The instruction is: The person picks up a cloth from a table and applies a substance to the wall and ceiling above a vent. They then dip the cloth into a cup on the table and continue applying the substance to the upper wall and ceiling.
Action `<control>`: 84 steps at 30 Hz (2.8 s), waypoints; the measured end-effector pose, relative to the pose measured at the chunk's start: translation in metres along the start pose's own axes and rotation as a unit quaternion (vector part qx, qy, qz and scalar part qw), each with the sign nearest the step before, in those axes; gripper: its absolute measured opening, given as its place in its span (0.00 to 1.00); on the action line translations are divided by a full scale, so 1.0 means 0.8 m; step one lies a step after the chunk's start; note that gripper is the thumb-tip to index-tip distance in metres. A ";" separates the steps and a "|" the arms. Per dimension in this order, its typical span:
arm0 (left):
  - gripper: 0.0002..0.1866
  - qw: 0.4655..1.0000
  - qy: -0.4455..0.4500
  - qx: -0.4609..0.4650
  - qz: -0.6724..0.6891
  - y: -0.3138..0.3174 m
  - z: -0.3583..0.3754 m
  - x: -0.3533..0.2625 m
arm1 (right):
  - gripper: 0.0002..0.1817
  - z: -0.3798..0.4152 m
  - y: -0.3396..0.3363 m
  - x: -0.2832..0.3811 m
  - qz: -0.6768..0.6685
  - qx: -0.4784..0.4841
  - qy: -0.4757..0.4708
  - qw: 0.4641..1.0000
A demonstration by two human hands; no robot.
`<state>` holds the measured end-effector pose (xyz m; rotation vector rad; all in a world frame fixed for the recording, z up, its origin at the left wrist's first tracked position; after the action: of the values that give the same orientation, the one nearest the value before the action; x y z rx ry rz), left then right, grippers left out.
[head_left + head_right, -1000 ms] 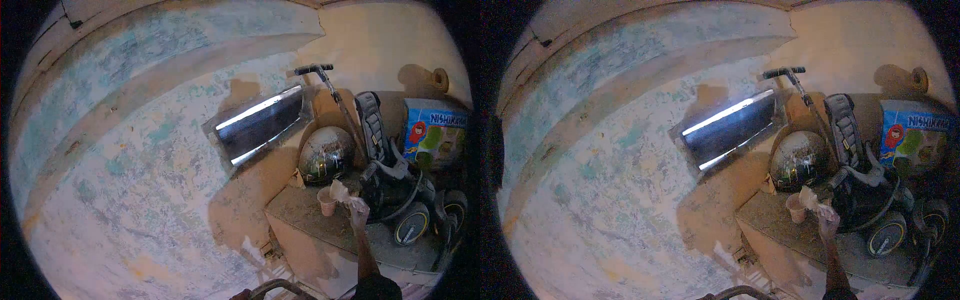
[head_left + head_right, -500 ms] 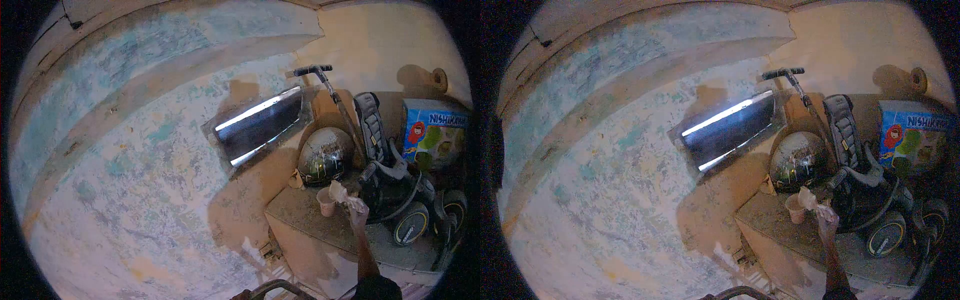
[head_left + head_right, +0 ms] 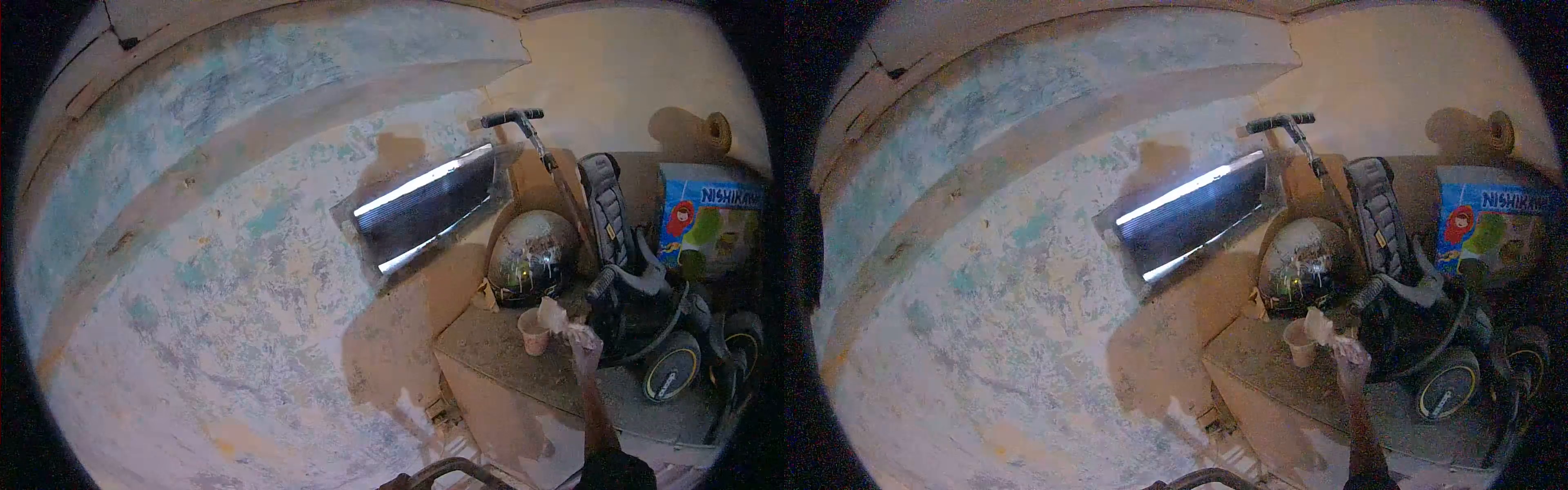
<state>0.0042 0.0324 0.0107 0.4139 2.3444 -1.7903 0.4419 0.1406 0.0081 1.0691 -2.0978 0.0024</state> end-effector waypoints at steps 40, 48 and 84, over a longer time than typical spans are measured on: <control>0.19 0.995 -0.015 0.063 -0.072 0.001 -0.009 0.004 | 0.09 -0.011 0.016 -0.029 -0.135 -0.032 0.136 0.981; 0.22 1.000 0.009 0.017 -0.007 -0.001 -0.002 0.013 | 0.09 -0.036 0.029 0.010 -0.075 0.021 0.123 0.989; 0.23 0.995 0.075 -0.027 -0.063 -0.006 0.003 0.002 | 0.07 -0.376 0.209 0.109 -0.065 0.051 -0.178 0.981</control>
<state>0.0014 0.0294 0.0141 0.4159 2.5683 -1.8029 0.4850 0.2860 0.3288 1.3488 -2.3586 -0.1572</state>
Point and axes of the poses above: each hand's wrist, its own z-axis away from the middle knuckle, its own y-axis out of the palm, x = y × z, the point moved 4 cm from there along -z, towards the middle knuckle, and after that the axes turned 9 degrees about -z, right-handed, at the moved point
